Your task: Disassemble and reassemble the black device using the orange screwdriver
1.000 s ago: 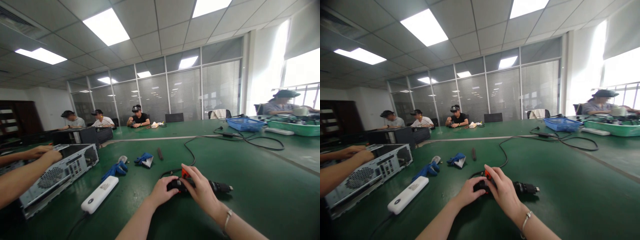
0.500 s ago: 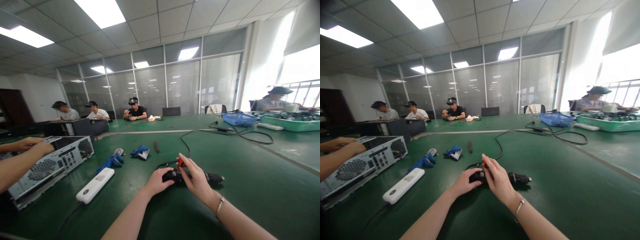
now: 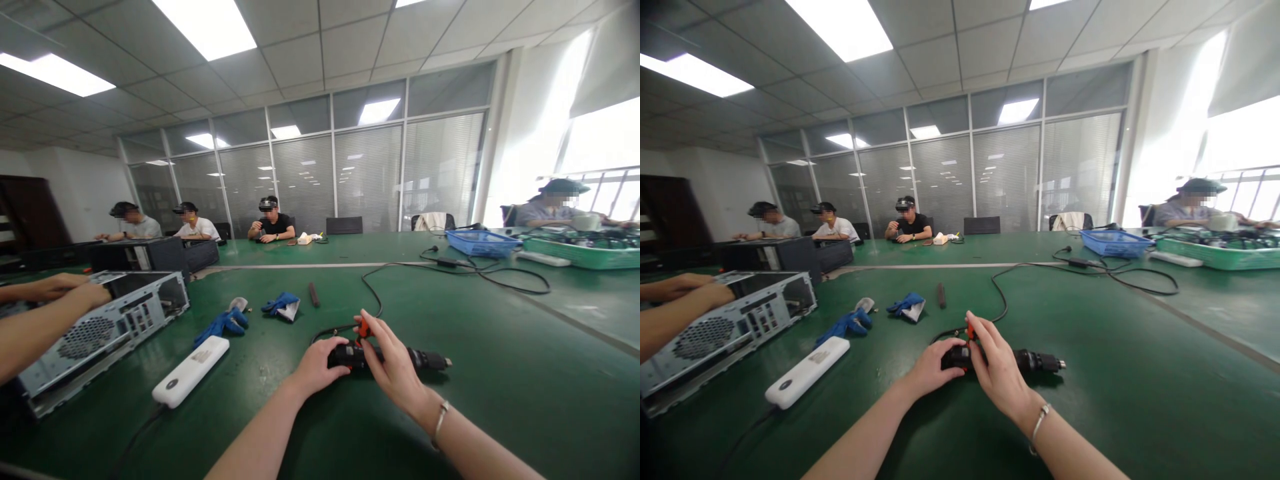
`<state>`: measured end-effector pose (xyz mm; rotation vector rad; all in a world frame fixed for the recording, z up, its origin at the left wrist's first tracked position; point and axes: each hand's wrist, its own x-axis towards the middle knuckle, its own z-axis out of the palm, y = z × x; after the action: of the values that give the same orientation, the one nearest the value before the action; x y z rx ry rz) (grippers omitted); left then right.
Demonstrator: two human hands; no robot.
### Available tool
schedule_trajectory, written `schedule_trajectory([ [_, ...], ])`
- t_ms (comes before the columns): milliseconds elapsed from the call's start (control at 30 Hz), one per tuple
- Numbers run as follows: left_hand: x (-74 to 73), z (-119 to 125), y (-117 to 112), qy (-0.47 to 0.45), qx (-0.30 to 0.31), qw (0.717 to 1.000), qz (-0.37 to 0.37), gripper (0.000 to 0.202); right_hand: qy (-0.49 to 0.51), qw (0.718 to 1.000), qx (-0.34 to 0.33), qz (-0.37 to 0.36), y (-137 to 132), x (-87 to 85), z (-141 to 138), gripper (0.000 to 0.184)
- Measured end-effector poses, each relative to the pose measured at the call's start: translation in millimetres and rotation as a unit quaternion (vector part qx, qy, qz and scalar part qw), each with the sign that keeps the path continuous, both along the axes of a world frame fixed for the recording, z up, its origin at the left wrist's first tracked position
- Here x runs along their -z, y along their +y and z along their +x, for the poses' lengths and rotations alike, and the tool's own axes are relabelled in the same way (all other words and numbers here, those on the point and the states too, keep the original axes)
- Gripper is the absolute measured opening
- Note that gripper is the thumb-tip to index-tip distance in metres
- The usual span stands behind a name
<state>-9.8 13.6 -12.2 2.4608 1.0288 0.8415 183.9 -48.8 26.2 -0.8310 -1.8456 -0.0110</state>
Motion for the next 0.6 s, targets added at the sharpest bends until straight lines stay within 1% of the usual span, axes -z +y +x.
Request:
schedule_trajectory([
  [133, 4.7, 0.0, 4.2, 0.010, -0.024, 1.000, -0.005, 0.068, 0.003, 1.000, 0.028, 0.002, 2.2, 1.3, -0.2, 0.053],
  [233, 6.8, -0.5, 6.0, 0.017, -0.024, 1.000, -0.002, 0.063, 0.015, 0.999, 0.034, -0.007, 3.7, 1.4, 1.3, 0.054],
  [367, 4.7, -1.6, 4.0, 0.008, -0.019, 1.000, 0.005, 0.059, 0.033, 0.999, 0.032, -0.016, 6.1, 2.8, 4.5, 0.056],
  [467, 1.3, -1.6, 0.0, 0.005, -0.018, 1.000, 0.005, 0.058, 0.104, 0.994, 0.038, -0.010, 10.6, 4.0, 7.9, 0.056],
  [533, -0.7, -0.6, -2.9, 0.005, -0.018, 1.000, 0.006, 0.057, 0.170, 0.984, 0.048, -0.011, 13.9, 3.4, 10.5, 0.058],
  [600, -2.1, 1.0, -5.4, 0.001, -0.014, 1.000, 0.006, 0.057, 0.209, 0.976, 0.060, -0.020, 16.9, 2.3, 12.9, 0.060],
])
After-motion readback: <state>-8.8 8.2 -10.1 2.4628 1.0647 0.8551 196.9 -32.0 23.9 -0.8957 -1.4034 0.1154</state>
